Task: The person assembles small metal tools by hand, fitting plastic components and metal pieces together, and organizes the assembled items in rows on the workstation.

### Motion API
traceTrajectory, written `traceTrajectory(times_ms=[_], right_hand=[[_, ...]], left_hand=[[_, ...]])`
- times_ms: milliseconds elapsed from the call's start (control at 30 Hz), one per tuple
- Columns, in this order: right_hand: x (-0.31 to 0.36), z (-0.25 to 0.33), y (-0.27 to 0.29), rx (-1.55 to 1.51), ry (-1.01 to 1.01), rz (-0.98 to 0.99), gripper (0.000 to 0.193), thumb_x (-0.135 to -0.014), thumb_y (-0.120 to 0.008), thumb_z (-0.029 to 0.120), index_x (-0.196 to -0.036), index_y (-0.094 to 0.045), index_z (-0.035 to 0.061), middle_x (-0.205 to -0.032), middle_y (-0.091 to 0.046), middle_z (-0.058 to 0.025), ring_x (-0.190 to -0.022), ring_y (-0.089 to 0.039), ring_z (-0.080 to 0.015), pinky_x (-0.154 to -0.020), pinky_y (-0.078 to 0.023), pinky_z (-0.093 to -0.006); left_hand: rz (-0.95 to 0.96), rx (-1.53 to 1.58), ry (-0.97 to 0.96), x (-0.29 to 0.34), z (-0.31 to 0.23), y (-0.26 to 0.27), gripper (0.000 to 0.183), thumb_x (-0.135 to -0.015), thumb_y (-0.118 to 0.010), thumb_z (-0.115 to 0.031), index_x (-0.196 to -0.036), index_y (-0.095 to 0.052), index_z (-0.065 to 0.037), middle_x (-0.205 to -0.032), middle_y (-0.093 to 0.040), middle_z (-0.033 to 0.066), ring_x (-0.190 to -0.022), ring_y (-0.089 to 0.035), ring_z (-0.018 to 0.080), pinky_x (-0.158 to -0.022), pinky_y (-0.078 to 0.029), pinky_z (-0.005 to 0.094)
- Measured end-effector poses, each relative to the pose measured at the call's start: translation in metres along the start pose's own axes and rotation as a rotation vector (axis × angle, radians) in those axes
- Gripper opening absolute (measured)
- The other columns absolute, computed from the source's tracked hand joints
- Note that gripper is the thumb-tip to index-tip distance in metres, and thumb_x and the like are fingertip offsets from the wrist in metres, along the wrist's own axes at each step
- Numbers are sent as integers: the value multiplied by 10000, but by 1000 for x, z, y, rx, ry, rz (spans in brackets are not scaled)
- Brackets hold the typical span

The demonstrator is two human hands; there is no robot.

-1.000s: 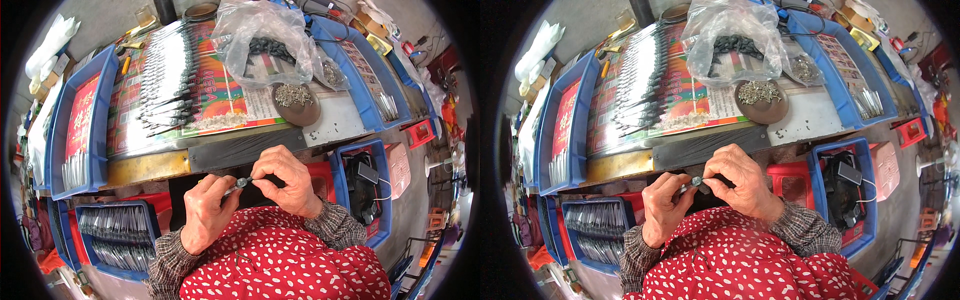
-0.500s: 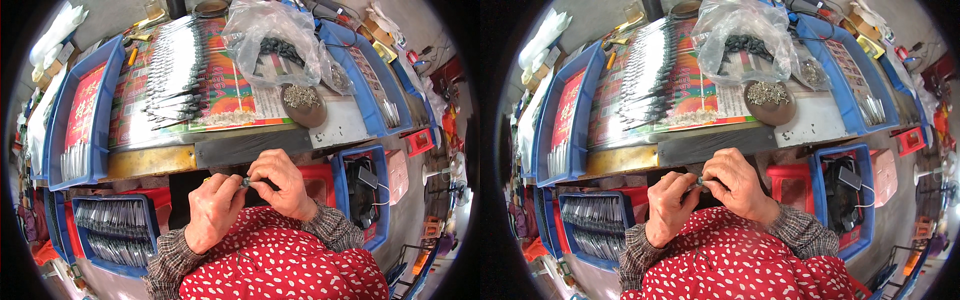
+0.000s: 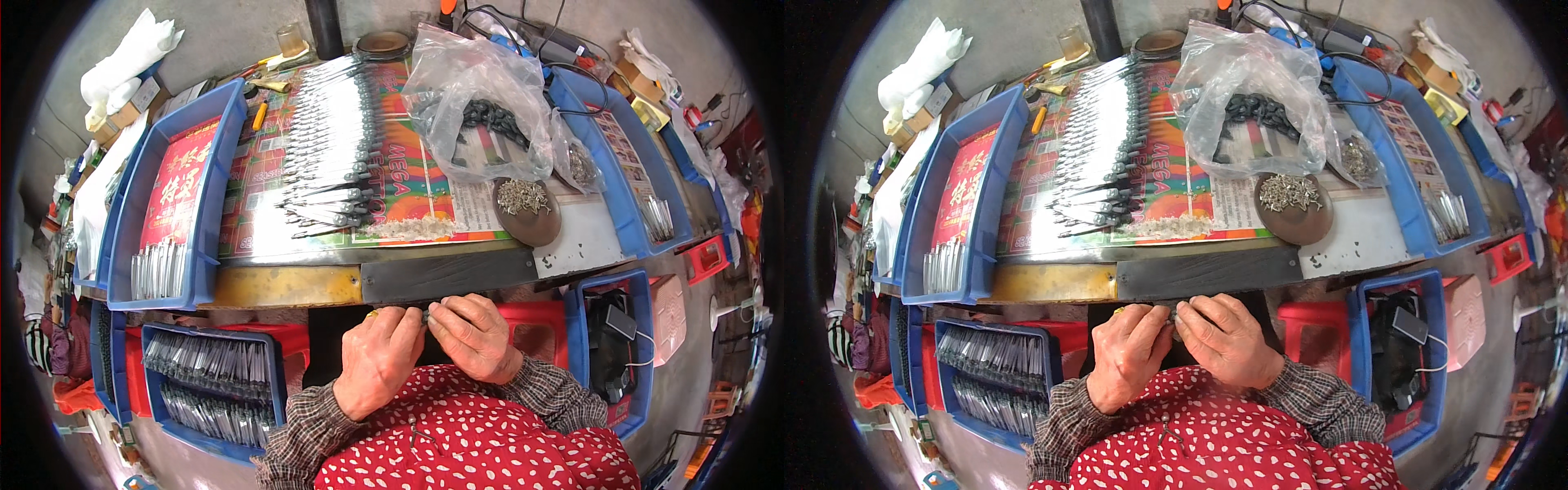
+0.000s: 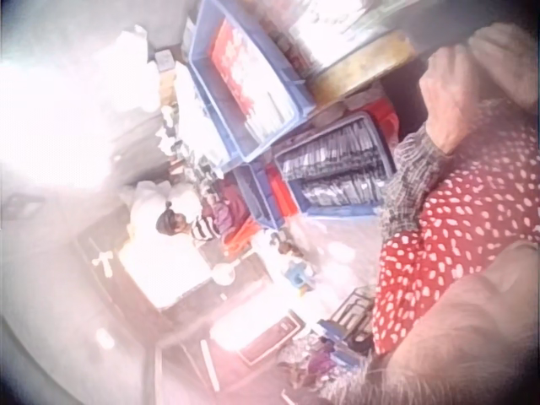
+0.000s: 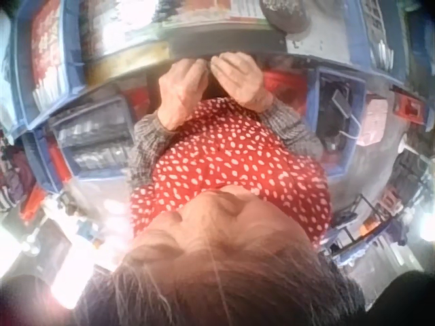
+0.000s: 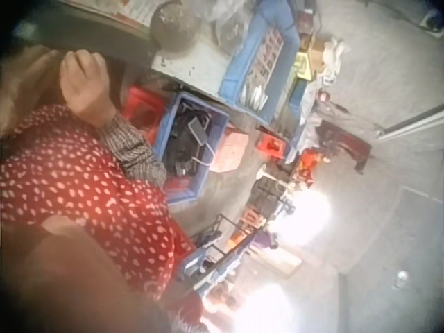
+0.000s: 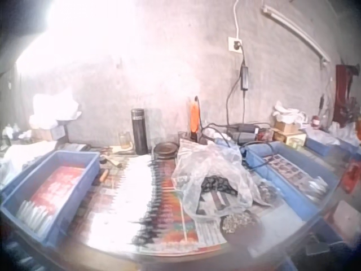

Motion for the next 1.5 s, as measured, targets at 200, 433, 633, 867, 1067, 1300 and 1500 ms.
traceTrajectory(times_ms=[200, 433, 633, 867, 1067, 1300, 1500], right_hand=[[0, -17, -4, -236, -207, -4, 267, -754, -732, 62, -1009, -663, 20, -1040, -648, -90, -955, -631, -240, -815, -512, -394], [-8, -29, -3, -854, -769, 150, 139, -904, -668, 46, -1024, -621, -7, -874, -635, -48, -719, -610, -87, -628, -498, -234], [6, -32, -12, -1190, -1020, 161, 141, -928, -643, 38, -1053, -603, -14, -919, -626, -1, -781, -591, -47, -675, -507, -208], [4, -36, -8, -896, -950, 61, 225, -892, -686, 52, -1095, -605, -3, -835, -619, -16, -698, -550, -46, -624, -473, -209], [8, -44, -4, -827, -941, 70, 217, -870, -708, 56, -1067, -626, 19, -829, -612, -17, -665, -541, -56, -598, -461, -215], [5, -45, -4, -724, -880, 91, 162, -862, -703, 40, -1008, -642, 8, -837, -628, -35, -648, -557, -68, -583, -462, -222], [4, -45, -2, -724, -896, 110, 136, -854, -683, 5, -987, -652, -2, -840, -638, -51, -664, -584, -75, -585, -464, -219]], left_hand=[[-3, 25, 58, -2, 6, -4, 305, -691, -746, 10, -978, -644, -11, -840, -642, 119, -704, -647, 286, -601, -527, 362], [-51, 80, -37, -9, 1, 0, 277, -725, -758, -42, -975, -641, -30, -806, -626, 80, -653, -631, 240, -546, -516, 336], [-62, 62, -62, -7, -3, -2, 272, -724, -754, -32, -971, -641, -26, -798, -623, 80, -641, -631, 237, -547, -516, 331], [-34, -8, -35, -15, 22, 14, 272, -721, -753, -19, -962, -627, -34, -792, -613, 97, -642, -628, 260, -544, -506, 348], [-70, -175, 88, -29, 77, 37, 262, -768, -676, 22, -1010, -602, -48, -850, -593, 123, -759, -615, 324, -609, -497, 403], [-116, -245, 25, -46, 88, 31, 251, -755, -676, 22, -993, -633, -45, -911, -602, 105, -817, -616, 320, -683, -505, 405], [-124, -328, -81, -55, 93, 25, 210, -716, -663, 8, -912, -669, -68, -862, -626, 69, -816, -594, 272, -730, -468, 389]])
Point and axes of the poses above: each hand's wrist, its own x-axis away from the middle knuckle, its own y-axis out of the back of the hand, z = x × y, the point moved 4 cm from there along -x, towards the middle knuckle
